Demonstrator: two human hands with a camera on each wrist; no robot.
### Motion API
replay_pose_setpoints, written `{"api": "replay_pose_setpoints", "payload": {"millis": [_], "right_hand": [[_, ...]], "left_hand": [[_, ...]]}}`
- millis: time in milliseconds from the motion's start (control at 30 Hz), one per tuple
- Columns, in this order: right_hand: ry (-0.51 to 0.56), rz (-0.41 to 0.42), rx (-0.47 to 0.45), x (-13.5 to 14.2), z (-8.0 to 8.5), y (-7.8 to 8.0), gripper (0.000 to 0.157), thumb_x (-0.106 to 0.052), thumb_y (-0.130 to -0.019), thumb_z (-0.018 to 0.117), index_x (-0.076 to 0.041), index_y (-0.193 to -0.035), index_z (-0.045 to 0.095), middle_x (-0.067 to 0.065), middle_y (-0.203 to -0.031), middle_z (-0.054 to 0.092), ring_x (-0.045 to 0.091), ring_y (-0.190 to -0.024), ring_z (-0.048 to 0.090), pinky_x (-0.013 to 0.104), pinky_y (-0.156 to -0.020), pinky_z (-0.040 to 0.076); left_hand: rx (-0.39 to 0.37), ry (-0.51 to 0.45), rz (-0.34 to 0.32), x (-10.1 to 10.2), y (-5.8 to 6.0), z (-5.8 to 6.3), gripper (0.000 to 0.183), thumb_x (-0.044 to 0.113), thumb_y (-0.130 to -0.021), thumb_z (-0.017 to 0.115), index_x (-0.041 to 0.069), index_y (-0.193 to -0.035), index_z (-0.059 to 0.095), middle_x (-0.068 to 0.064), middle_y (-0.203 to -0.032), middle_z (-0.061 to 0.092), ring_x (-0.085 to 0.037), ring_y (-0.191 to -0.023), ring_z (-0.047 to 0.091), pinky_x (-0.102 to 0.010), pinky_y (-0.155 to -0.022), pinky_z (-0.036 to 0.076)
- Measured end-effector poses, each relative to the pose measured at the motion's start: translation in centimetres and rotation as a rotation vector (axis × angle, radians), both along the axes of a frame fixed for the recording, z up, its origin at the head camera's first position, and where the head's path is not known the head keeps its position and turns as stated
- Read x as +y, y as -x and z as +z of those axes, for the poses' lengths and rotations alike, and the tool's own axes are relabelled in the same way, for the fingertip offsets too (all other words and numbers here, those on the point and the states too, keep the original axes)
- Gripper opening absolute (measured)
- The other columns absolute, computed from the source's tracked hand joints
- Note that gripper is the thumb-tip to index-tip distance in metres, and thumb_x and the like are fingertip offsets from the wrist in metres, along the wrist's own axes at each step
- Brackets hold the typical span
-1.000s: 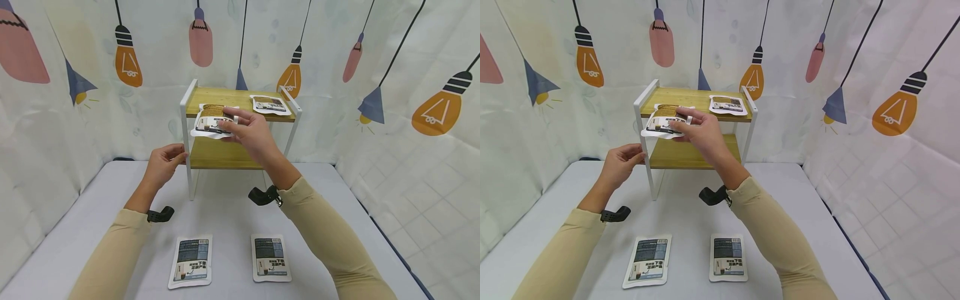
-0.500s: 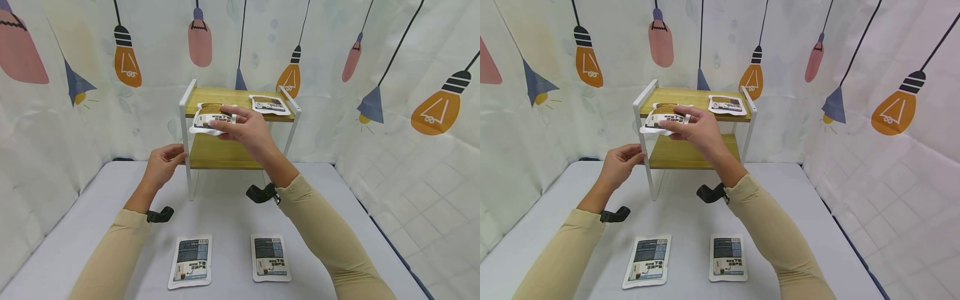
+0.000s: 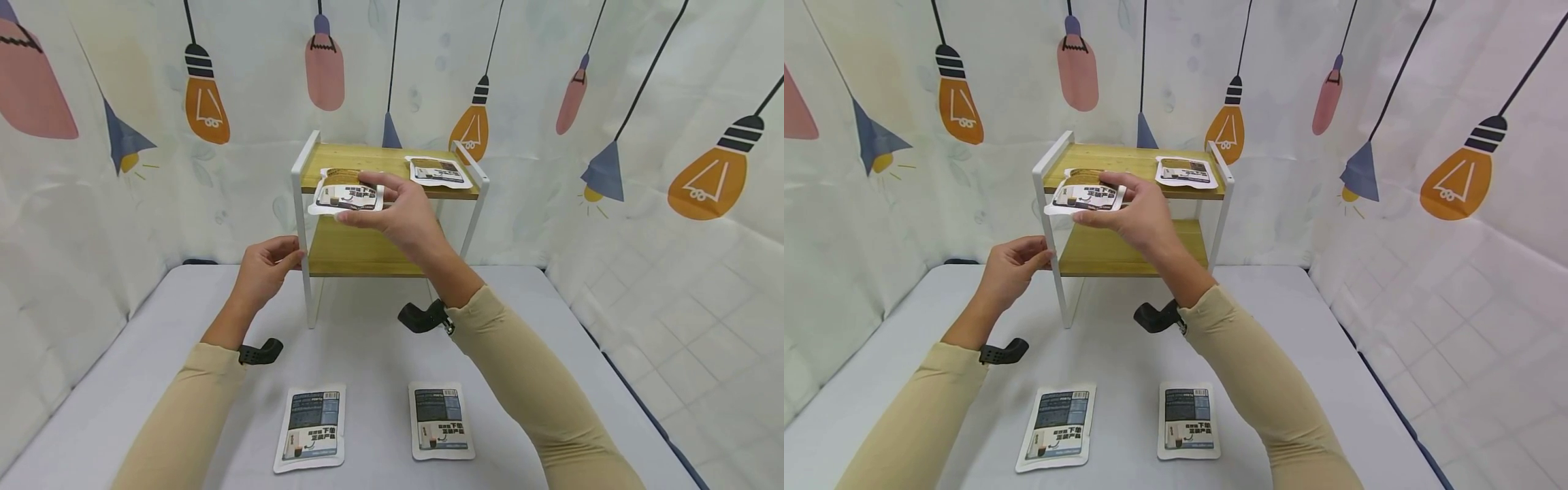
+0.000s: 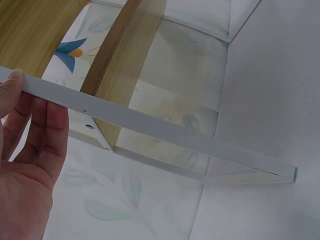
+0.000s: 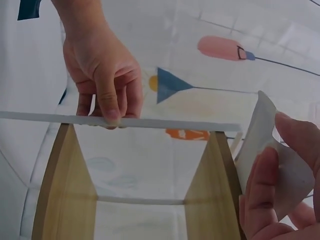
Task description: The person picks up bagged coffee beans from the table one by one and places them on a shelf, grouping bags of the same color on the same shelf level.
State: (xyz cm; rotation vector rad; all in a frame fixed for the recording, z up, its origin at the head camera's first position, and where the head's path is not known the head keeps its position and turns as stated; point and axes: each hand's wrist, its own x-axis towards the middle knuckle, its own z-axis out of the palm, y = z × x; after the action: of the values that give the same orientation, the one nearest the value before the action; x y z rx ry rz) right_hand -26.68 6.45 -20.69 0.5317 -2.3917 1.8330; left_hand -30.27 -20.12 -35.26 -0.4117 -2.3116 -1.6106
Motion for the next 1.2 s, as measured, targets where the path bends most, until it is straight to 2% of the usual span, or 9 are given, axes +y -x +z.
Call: {"api": "replay_pose_setpoints", "payload": {"millis": [200,367,467,700,933,1200], "right_hand": [[0.018,-0.001,0.001,-0.4,0.1,0.3,0.074,-0.028,-0.072,0.096,-0.027,-0.139,0.064,0.004,-0.101,0.079,0.02,-0.091,0.076,0.03,-0.075,0.05],[0.034,-0.01,0.006,-0.6,0.1,0.7,0.073,-0.029,-0.072,0.095,-0.027,-0.138,0.065,0.005,-0.094,0.079,0.024,-0.084,0.078,0.03,-0.074,0.051],[0.026,-0.028,0.02,-0.7,0.1,0.9,0.072,-0.031,-0.072,0.095,-0.028,-0.138,0.065,0.005,-0.092,0.079,0.023,-0.079,0.078,0.03,-0.073,0.053],[0.054,-0.05,0.068,-1.3,0.0,1.6,0.069,-0.026,-0.074,0.094,-0.02,-0.137,0.067,0.008,-0.087,0.078,0.023,-0.071,0.077,0.03,-0.072,0.063],[0.085,-0.08,0.105,-1.7,-0.2,1.9,0.066,-0.025,-0.075,0.093,-0.016,-0.135,0.068,0.01,-0.085,0.078,0.023,-0.066,0.076,0.031,-0.071,0.064],[0.167,-0.082,0.145,-2.1,-0.6,2.4,0.058,-0.019,-0.075,0.093,-0.011,-0.129,0.072,0.014,-0.084,0.079,0.025,-0.063,0.075,0.036,-0.065,0.065]], "left_hand": [[0.011,0.001,-0.003,0.0,0.0,0.0,0.039,0.027,-0.1,0.068,0.007,-0.134,0.067,-0.023,-0.123,0.071,-0.003,-0.091,0.072,-0.012,-0.084,0.056],[0.005,0.007,0.005,0.0,-0.1,0.1,0.039,0.027,-0.1,0.067,0.008,-0.134,0.067,-0.023,-0.124,0.071,-0.003,-0.091,0.071,-0.012,-0.084,0.056],[0.007,0.012,0.007,0.0,-0.1,0.1,0.038,0.027,-0.1,0.067,0.009,-0.133,0.068,-0.023,-0.123,0.071,-0.004,-0.091,0.071,-0.012,-0.084,0.056],[0.022,0.013,-0.005,-0.1,0.0,-0.1,0.037,0.025,-0.1,0.067,0.009,-0.133,0.068,-0.024,-0.123,0.071,-0.005,-0.091,0.072,-0.012,-0.084,0.057],[0.046,-0.001,-0.016,-0.2,0.2,-0.3,0.035,0.02,-0.1,0.068,0.005,-0.132,0.068,-0.025,-0.12,0.071,-0.003,-0.089,0.072,-0.013,-0.082,0.058],[0.045,-0.013,-0.022,-0.1,0.2,-0.3,0.035,0.021,-0.099,0.068,0.005,-0.13,0.068,-0.024,-0.117,0.072,-0.004,-0.087,0.072,-0.014,-0.082,0.058]]}}
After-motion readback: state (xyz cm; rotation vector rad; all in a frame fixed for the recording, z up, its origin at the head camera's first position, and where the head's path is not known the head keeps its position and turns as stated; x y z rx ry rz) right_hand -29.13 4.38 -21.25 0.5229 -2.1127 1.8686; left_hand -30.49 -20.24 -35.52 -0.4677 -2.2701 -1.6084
